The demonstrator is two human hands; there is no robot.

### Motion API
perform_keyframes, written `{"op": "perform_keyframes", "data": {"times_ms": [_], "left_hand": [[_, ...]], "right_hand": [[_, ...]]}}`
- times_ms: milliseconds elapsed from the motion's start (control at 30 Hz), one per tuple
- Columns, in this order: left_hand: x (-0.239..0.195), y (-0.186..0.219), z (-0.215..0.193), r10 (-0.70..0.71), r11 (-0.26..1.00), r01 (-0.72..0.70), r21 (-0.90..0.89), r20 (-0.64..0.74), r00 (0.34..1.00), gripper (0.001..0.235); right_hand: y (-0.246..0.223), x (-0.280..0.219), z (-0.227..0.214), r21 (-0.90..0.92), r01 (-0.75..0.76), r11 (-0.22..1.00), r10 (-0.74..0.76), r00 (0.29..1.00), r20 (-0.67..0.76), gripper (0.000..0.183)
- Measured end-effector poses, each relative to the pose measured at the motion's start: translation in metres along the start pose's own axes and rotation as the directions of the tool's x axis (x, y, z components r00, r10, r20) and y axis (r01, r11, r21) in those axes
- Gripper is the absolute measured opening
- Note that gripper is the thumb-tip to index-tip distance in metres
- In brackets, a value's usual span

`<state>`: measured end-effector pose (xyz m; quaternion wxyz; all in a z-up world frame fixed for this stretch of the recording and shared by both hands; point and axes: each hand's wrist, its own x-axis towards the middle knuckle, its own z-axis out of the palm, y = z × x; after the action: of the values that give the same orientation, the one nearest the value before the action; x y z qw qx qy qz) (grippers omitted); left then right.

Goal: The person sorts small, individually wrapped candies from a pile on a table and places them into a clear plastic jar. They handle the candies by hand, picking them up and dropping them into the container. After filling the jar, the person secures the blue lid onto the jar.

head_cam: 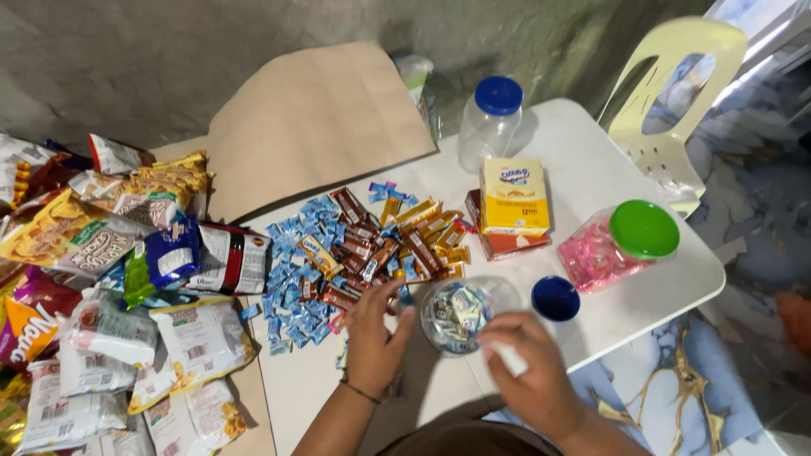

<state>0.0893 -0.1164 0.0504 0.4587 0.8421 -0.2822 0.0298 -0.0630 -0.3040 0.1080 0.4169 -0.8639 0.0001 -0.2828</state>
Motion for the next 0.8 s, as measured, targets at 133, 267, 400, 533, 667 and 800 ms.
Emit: {"op": "perform_keyframes", "data": {"times_ms": [133,267,400,533,667,800], "left_hand": [[-0.017,-0.062,0.007,-0.082,0.984,0.076,0.164,0.029,0.996,0.042],[-0.041,-0.101,0.008,-0.391,0.851,0.213,0.481,0.308,0.867,0.048],[-0.064,-0.107,0.002,-0.427,0.824,0.195,0.532,0.357,0.831,0.056],[-0.079,-0.127,0.004,-0.405,0.838,0.182,0.515,0.362,0.840,0.047],[-0.089,-0.143,-0.003,-0.366,0.841,0.129,0.525,0.378,0.850,0.040],[-0.080,-0.105,-0.048,-0.362,0.888,0.196,0.416,0.368,0.856,0.072]], "right_hand": [[-0.010,-0.001,0.028,0.255,0.063,0.965,-0.139,0.946,0.293,0.021],[-0.017,0.010,0.075,0.196,-0.364,0.911,0.099,0.651,0.752,0.021],[0.038,-0.017,0.147,-0.110,-0.238,0.965,0.245,0.672,0.699,0.036],[0.056,-0.014,0.181,-0.215,-0.236,0.948,0.319,0.668,0.673,0.051],[0.073,-0.019,0.201,-0.376,-0.038,0.926,0.308,0.651,0.694,0.049],[0.061,-0.015,0.201,-0.423,-0.067,0.904,0.372,0.611,0.699,0.044]]}}
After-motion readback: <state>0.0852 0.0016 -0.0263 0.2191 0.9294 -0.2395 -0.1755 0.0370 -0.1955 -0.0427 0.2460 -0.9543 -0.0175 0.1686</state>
